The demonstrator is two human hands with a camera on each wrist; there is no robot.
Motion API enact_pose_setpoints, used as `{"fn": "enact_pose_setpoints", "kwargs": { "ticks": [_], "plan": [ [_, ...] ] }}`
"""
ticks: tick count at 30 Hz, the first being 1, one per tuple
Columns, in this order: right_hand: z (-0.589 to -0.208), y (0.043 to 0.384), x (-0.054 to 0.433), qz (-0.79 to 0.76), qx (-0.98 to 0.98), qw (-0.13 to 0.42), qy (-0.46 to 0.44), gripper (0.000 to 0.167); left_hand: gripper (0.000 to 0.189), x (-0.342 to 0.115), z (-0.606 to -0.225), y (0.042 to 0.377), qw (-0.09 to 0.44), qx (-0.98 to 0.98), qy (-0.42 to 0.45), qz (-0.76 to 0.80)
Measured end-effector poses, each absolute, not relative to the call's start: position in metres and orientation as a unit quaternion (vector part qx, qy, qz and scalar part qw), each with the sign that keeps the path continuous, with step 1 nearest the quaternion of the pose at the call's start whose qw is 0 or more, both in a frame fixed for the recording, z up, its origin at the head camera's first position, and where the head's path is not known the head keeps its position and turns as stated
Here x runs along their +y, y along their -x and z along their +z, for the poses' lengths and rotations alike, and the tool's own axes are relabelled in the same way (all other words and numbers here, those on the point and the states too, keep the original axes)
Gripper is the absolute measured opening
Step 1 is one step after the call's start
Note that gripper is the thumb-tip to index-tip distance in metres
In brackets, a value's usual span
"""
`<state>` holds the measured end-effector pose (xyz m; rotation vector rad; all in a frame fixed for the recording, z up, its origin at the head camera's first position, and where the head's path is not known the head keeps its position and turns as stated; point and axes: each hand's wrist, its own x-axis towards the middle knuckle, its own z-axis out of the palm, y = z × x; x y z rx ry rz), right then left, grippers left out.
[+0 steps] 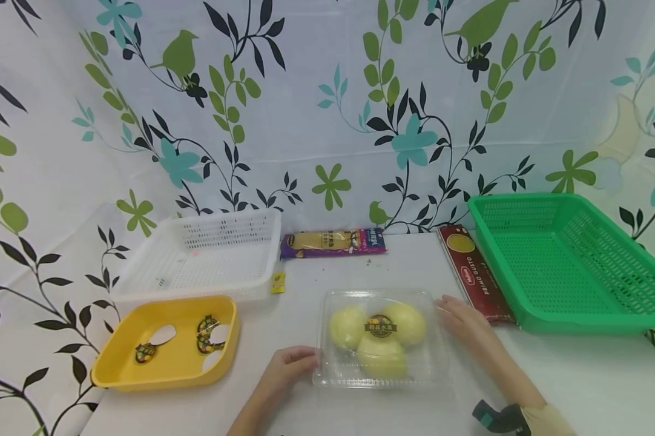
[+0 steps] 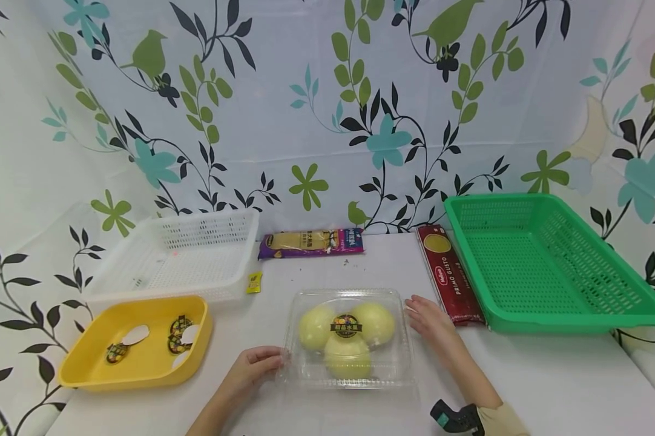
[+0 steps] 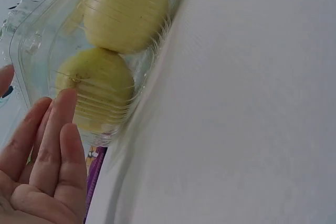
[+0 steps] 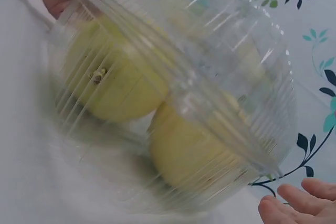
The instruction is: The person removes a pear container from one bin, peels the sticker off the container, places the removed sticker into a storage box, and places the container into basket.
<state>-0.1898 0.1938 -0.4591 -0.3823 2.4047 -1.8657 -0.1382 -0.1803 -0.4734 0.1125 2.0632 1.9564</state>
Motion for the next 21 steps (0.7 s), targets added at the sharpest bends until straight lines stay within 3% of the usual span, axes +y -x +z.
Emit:
{"fn": "enact_pose_setpoints", "kwargs": {
  "ticks": [3,6,12,16,21],
  "plan": [
    [-0.465,0.196,0.196,-0.703,0.704,0.023,0.094,0.056,0.032,-0.177,-0.474,0.139,0.133,0.725,-0.037,0.675],
    [-0.480,0.210,0.200,-0.701,0.708,-0.051,0.073,0.054,0.032,-0.175,-0.475,0.140,0.127,0.733,-0.035,0.668],
    [-0.491,0.233,0.196,-0.736,0.655,-0.128,0.115,0.054,0.027,-0.169,-0.477,0.134,0.114,0.743,-0.017,0.659],
    [-0.461,0.227,0.174,-0.734,0.642,-0.150,0.161,0.052,0.021,-0.160,-0.475,0.128,0.080,0.748,-0.020,0.659],
    [-0.404,0.199,0.134,-0.716,0.647,-0.174,0.194,0.036,0.019,-0.151,-0.472,0.125,0.047,0.759,-0.015,0.649]
  ]
}}
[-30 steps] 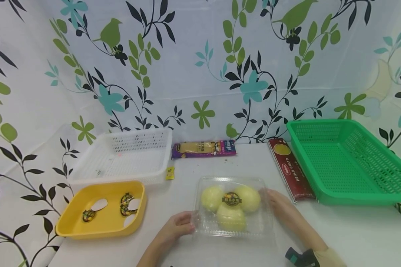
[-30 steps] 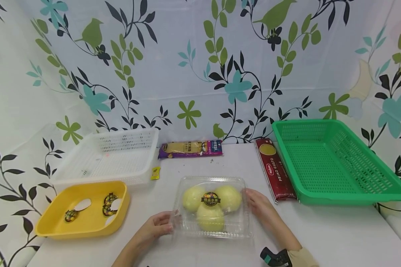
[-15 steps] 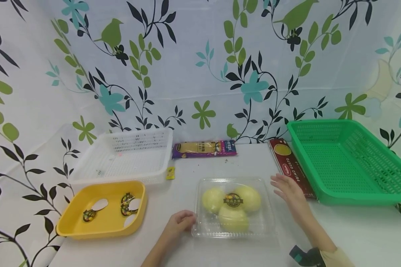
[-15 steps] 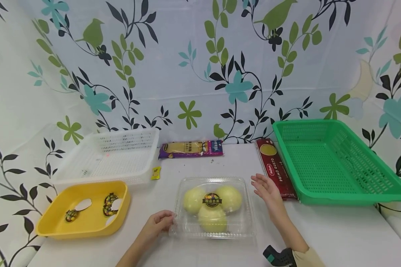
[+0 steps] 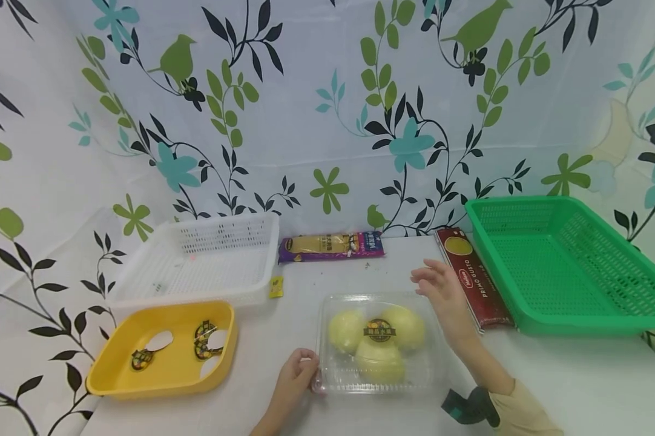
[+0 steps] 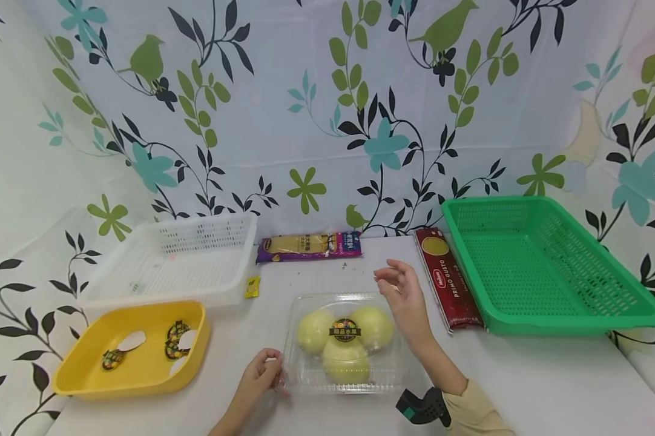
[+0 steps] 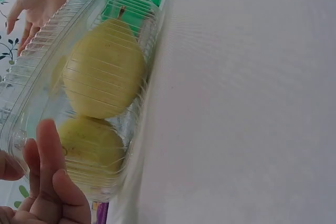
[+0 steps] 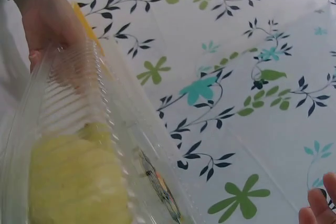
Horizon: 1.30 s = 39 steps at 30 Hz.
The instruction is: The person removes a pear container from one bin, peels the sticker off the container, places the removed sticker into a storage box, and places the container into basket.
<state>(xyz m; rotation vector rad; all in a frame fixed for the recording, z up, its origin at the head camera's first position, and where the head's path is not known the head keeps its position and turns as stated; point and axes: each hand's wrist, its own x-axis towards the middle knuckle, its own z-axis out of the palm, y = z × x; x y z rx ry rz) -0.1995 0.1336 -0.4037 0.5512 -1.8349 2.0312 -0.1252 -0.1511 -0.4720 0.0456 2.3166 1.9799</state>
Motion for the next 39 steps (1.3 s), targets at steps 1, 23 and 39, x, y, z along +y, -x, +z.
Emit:
{"fn": "enact_pose_setpoints", "kwargs": {
  "ticks": [1,23,39],
  "plan": [
    [-0.395,0.194,0.126,0.704,-0.660,0.176,-0.195,0.031,0.019,-0.150,-0.472,0.125,0.047,0.761,-0.010,0.647],
    [-0.425,0.181,0.084,0.363,-0.883,0.121,-0.271,0.028,0.023,-0.143,-0.476,0.122,0.053,0.730,-0.009,0.681],
    [-0.423,0.177,0.077,0.336,-0.903,0.090,-0.252,0.037,0.034,-0.145,-0.479,0.124,0.063,0.758,-0.017,0.649]
  ]
}}
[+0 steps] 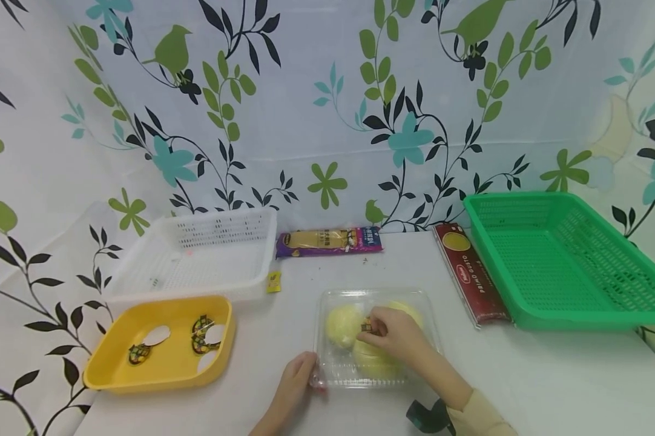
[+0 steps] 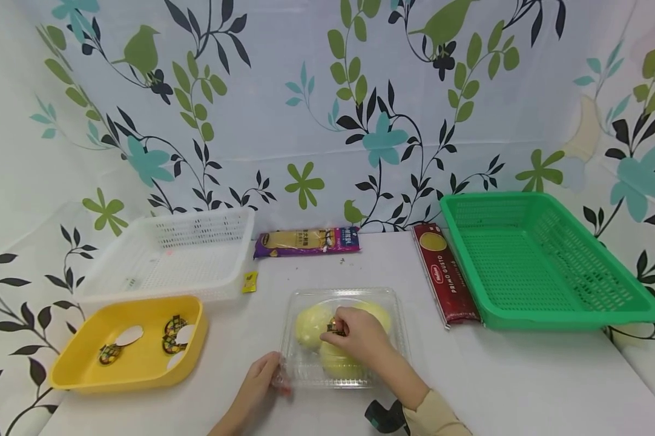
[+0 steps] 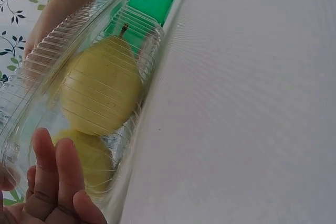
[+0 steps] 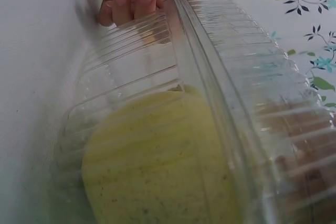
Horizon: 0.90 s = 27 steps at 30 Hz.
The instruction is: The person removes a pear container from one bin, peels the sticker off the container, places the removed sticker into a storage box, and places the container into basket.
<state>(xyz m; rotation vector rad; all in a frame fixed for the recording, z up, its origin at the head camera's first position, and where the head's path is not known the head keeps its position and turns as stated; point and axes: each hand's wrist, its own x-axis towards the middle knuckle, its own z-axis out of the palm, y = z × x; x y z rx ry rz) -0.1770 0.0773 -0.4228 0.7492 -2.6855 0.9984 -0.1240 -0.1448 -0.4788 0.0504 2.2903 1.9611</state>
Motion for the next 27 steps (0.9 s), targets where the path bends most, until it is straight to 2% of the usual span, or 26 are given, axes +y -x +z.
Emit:
{"fn": "enact_pose_setpoints", "kwargs": {
  "ticks": [27],
  "plan": [
    [-0.4169,0.1759,0.0696,0.305,-0.915,0.141,-0.223,0.035,0.034,-0.1446,-0.4780,0.1242,0.064,0.755,-0.034,0.651]
  ]
}}
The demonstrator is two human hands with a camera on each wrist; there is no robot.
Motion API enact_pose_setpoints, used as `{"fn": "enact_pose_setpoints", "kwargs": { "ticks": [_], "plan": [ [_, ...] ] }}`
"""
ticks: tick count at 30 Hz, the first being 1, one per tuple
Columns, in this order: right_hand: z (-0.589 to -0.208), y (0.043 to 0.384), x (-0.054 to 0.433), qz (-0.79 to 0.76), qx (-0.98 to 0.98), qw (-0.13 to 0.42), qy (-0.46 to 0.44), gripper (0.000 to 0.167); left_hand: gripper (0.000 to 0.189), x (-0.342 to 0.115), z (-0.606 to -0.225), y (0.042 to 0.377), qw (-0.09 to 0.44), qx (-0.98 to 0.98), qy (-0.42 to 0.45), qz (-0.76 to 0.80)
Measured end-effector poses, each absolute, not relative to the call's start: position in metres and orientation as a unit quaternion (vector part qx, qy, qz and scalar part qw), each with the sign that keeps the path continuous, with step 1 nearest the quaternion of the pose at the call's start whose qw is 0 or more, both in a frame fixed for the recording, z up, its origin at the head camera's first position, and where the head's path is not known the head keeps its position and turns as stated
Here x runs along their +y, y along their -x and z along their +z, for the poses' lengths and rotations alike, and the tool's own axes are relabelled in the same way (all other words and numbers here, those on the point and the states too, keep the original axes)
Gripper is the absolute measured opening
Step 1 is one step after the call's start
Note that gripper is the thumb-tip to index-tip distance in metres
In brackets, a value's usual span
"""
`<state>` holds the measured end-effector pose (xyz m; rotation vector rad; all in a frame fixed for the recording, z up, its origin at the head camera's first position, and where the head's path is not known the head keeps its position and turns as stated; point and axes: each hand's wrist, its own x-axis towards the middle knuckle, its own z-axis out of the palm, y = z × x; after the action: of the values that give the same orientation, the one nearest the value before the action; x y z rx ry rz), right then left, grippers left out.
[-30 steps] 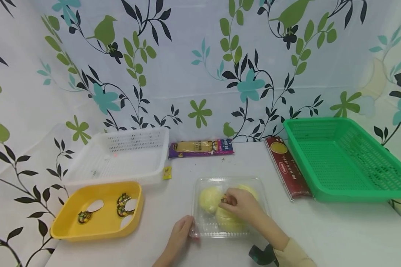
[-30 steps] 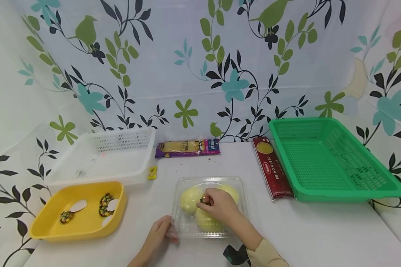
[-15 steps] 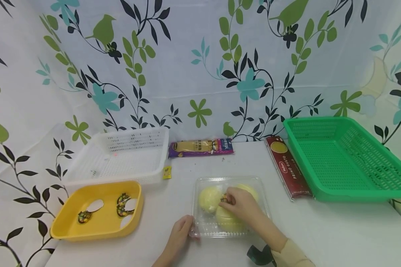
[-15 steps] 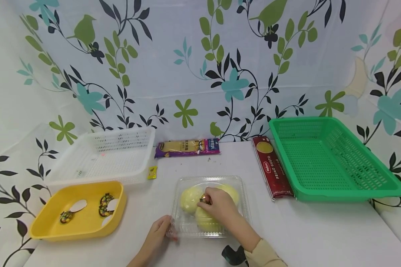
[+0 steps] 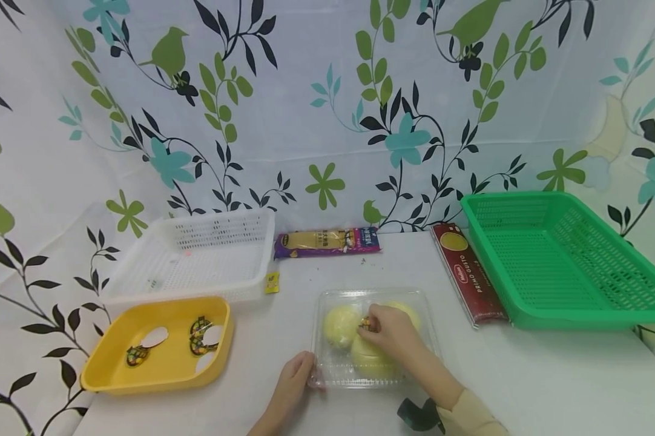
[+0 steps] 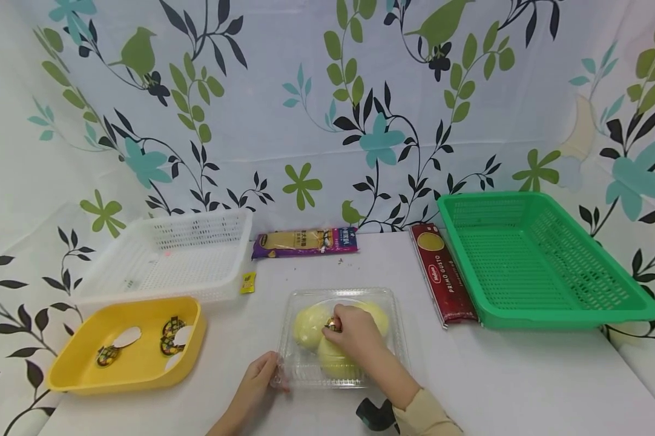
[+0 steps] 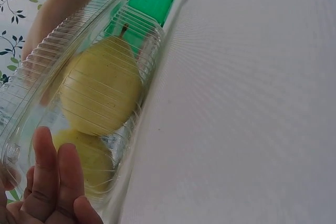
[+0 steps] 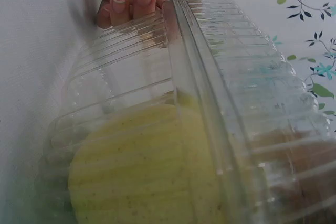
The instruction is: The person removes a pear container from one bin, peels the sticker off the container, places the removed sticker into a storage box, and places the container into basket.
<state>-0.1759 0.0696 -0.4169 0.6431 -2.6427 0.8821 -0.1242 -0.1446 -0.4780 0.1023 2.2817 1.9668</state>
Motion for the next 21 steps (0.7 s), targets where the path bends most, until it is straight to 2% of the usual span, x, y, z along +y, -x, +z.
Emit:
{"fn": "enact_pose_setpoints", "kwargs": {
  "ticks": [7,14,21],
  "plan": [
    [-0.418,0.174,0.068,0.294,-0.910,0.166,-0.241,0.033,0.035,-0.144,-0.479,0.123,0.069,0.755,-0.032,0.652],
    [-0.420,0.173,0.069,0.308,-0.915,0.132,-0.223,0.040,0.034,-0.140,-0.464,0.115,0.061,0.744,-0.037,0.665],
    [-0.425,0.176,0.069,0.297,-0.906,0.175,-0.246,0.032,0.032,-0.137,-0.449,0.113,0.063,0.761,-0.024,0.646]
  ]
}}
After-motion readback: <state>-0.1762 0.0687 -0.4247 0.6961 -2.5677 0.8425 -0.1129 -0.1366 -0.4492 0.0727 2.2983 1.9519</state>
